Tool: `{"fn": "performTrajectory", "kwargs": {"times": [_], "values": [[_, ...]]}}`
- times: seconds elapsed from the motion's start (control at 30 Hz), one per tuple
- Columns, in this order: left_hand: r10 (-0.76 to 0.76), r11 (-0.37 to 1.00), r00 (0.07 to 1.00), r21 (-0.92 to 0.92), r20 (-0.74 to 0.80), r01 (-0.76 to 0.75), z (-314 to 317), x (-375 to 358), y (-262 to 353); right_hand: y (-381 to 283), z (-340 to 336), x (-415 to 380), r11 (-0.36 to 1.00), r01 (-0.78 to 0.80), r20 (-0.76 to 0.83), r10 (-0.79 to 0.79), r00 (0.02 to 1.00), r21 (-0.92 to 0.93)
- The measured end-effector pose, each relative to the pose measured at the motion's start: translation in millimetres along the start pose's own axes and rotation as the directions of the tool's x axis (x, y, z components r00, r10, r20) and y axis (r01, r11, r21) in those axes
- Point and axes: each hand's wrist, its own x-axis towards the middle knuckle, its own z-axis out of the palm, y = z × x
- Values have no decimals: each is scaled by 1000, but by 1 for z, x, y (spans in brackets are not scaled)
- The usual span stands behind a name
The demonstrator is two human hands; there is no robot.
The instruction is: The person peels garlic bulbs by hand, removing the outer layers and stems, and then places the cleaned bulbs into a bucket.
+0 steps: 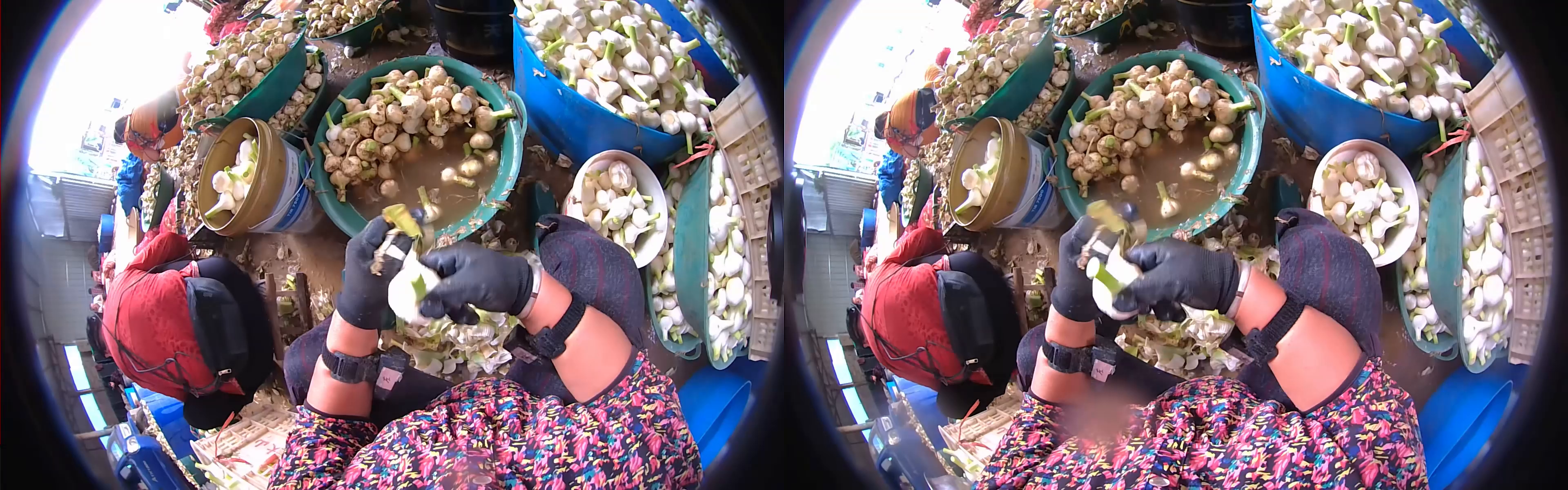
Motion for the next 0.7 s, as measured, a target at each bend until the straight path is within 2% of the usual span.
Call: {"fn": "performTrajectory", "kwargs": {"times": [0.03,0.07,0.1,0.13,0.17,0.23,0.27,0.3,0.33,0.37,0.43,0.47,0.5,0.57,0.6,0.63,0.67,0.7], "values": [[8,996,997,-88,-77,-15,2,2,-3,1,-3,1,1000,25,-38,-25,999,5],[-63,983,993,-176,-104,44,-7,4,-9,6,-7,6,995,94,-172,-97,980,-30],[-129,960,984,-266,-122,93,-19,8,-7,0,-9,5,991,137,-200,-134,971,-1],[-216,958,968,-219,-129,185,-27,6,-2,1,-11,6,987,162,-284,-156,946,-3],[-208,959,970,-220,-124,177,-28,3,2,4,-15,10,982,188,-367,-178,913,-7],[-149,975,986,-157,72,159,-27,-4,8,11,-20,15,975,211,-409,-220,886,-69],[-67,987,998,-143,18,69,-4,-9,19,15,-20,18,919,250,-423,-367,829,-306],[5,999,999,-51,-52,-8,20,-11,34,21,-21,22,809,262,-397,-506,766,-526],[155,962,987,224,34,-158,13,-8,27,28,-25,26,796,297,-372,-530,762,-527],[272,829,950,463,156,-314,5,-4,23,28,-26,26,796,295,-370,-529,764,-529],[266,831,948,457,176,-318,-1,-2,21,27,-28,24,922,343,-410,-387,826,-178],[255,831,946,454,201,-321,-1,-1,21,25,-29,24,922,343,-411,-387,826,-180],[255,831,946,454,202,-321,2,-3,21,24,-30,24,832,424,-415,-548,727,-357],[24,992,999,120,42,-28,10,-9,20,19,-30,24,559,490,-321,-811,488,-668],[-81,995,997,-61,11,81,7,-10,16,17,-24,28,746,598,-562,-641,523,-293],[-72,943,997,-326,-13,63,3,-8,2,9,-25,21,557,489,-372,-824,428,-672],[-66,953,997,-297,-35,53,-10,-4,-8,7,-19,18,678,629,-442,-731,521,-380],[-56,963,997,-267,-55,39,-20,1,-9,7,-13,15,721,692,-461,-629,626,-45]]}}
